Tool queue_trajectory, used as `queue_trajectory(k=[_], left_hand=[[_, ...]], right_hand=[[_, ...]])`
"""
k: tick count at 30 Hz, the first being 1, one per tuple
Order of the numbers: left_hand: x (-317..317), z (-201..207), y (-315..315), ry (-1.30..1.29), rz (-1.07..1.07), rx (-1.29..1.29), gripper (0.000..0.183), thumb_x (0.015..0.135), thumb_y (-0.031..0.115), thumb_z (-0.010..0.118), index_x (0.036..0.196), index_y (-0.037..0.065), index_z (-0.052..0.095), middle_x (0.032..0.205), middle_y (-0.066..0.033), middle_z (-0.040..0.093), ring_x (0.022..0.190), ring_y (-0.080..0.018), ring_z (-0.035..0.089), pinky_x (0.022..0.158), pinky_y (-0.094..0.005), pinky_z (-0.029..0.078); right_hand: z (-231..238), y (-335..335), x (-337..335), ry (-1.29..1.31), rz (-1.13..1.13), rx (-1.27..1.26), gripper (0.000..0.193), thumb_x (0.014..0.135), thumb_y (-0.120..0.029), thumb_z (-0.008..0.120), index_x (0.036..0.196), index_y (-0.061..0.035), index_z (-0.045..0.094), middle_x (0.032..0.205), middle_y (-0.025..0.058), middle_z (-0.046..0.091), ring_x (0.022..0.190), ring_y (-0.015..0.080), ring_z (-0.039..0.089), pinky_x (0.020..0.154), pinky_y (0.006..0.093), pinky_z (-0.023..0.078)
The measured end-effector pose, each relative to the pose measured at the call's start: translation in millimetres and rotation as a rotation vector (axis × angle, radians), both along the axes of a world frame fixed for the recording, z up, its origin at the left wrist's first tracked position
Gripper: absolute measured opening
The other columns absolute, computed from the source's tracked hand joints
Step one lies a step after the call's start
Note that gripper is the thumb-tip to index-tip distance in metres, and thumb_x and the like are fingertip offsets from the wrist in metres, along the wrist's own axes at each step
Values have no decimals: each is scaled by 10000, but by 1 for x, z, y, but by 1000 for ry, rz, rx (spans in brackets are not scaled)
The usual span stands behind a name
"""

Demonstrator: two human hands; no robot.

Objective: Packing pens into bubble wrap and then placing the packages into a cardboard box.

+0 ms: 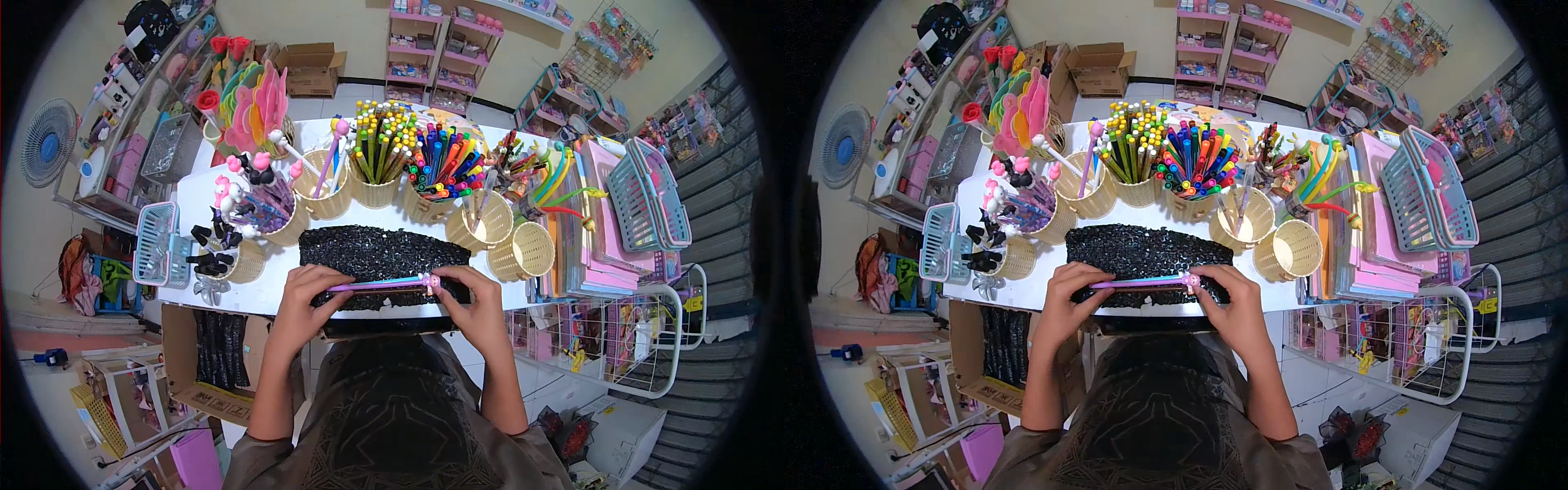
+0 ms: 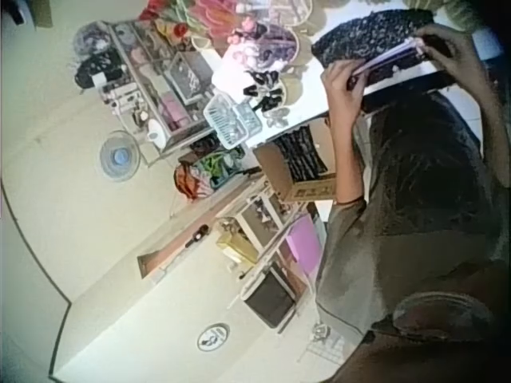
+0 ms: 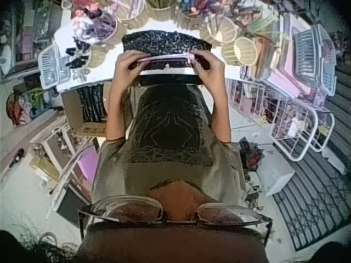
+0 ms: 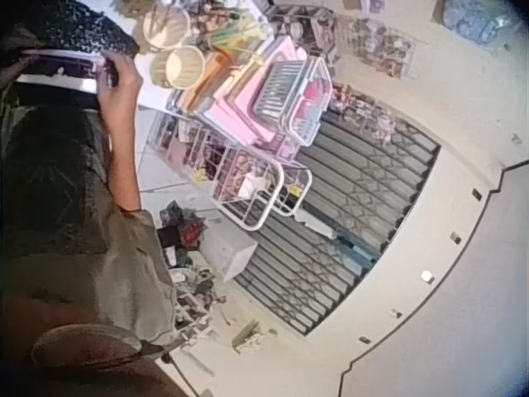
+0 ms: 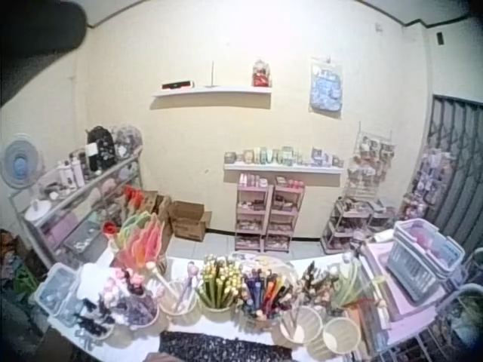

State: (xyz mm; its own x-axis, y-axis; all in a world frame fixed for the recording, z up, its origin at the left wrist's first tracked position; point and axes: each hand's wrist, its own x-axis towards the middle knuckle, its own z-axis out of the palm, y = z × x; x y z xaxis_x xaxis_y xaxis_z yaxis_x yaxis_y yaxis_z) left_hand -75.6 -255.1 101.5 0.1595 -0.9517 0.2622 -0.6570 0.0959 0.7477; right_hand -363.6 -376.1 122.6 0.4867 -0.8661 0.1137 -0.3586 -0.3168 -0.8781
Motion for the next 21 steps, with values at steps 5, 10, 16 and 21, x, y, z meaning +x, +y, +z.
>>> queue_trajectory(k=[5,10,16,21], left_hand=[[0,1,2,22,0,11,253,851,85,917,1092,36,854,1068,-103,828,1003,-288,760,950,-395,517],[3,-3,5,64,-9,55,245,896,117,892,1129,55,849,1106,-89,816,1058,-285,740,1010,-408,474],[3,3,4,31,-9,31,298,850,114,927,1132,58,849,1102,-100,818,1051,-294,749,997,-405,498],[0,28,-8,55,-12,-20,389,793,72,969,1162,59,849,1085,-119,817,1041,-309,765,966,-401,546]], right_hand=[[0,-2,-2,12,2,5,281,921,34,808,1200,-1,803,1097,199,808,1004,337,790,908,380,595],[-4,-5,-4,-9,22,20,292,922,18,814,1213,-6,804,1073,193,805,987,327,788,904,375,593],[8,-11,-2,11,39,-29,271,935,-35,832,1202,5,804,1091,206,799,1019,350,776,927,385,589],[25,-11,3,41,58,-111,259,941,-77,845,1182,9,807,1099,207,800,1039,368,768,947,418,587]])
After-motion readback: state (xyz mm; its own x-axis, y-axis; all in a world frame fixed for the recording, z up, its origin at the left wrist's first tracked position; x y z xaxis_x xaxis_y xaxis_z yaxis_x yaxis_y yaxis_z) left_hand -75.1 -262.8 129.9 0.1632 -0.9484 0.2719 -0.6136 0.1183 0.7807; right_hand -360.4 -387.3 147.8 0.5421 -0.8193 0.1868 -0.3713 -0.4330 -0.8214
